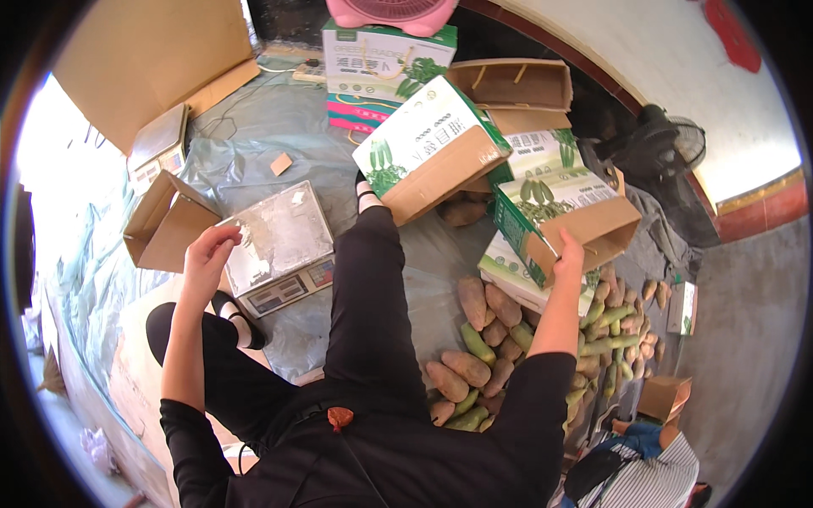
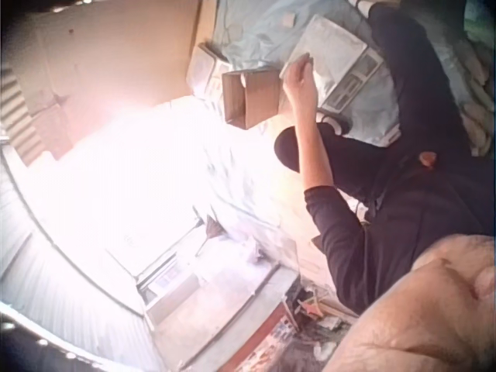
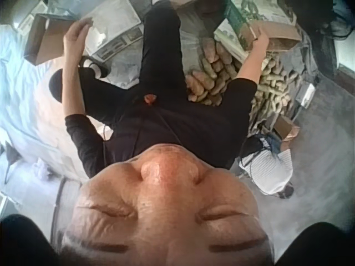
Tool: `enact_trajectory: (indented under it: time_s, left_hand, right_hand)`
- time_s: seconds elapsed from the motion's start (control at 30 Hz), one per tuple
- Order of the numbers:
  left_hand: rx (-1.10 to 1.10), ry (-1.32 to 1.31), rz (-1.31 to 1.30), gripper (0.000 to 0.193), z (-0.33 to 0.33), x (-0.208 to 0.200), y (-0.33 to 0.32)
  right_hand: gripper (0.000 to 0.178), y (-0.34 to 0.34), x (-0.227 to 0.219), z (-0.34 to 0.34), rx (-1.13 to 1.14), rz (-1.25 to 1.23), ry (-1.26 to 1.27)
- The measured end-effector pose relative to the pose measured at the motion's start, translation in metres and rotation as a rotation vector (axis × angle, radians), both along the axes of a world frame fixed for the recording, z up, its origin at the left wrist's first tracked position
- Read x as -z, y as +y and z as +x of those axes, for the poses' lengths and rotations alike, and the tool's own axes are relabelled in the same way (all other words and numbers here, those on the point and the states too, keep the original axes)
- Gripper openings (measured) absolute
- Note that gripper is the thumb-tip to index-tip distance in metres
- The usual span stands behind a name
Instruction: Sorting, weighing, and bagging produce (yams/sweet potatoes) in a packaging facility.
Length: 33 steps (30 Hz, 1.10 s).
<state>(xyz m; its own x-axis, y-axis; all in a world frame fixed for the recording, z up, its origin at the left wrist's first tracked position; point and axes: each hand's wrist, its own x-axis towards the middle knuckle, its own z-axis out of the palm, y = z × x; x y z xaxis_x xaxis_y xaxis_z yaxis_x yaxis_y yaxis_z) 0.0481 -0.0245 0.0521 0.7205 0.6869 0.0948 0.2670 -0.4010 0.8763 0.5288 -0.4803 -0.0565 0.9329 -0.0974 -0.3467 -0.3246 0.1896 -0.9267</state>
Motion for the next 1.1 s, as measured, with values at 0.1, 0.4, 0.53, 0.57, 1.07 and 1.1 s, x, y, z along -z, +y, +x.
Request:
enact_trajectory:
  time_s: [0.1,0.4,0.53,0.57,1.07,1.1]
  left_hand:
    - [-0.039,-0.018,-0.122,0.020,-0.007,0.021,0.009]
    - [-0.118,0.008,-0.200,0.020,-0.028,0.039,0.018]
    - [-0.098,0.017,-0.109,0.019,-0.028,0.026,0.013]
    - [-0.075,-0.005,-0.067,0.019,-0.029,0.025,0.014]
    - [0.313,0.391,0.369,0.023,-0.036,0.038,-0.012]
    - [0.302,0.395,0.366,0.023,-0.034,0.042,-0.013]
  right_hand:
    - [0.038,0.001,-0.004,-0.006,0.001,-0.050,-0.039]
    - [0.038,0.074,-0.072,-0.121,0.039,-0.059,-0.277]
    - [0.039,0.104,-0.106,-0.159,-0.009,-0.165,-0.403]
    - [0.038,0.112,-0.114,-0.165,-0.062,-0.200,-0.445]
    - [0.017,0.289,-0.149,-0.243,-1.133,-0.602,-1.048]
    - [0.018,0.301,-0.146,-0.249,-1.230,-0.665,-1.165]
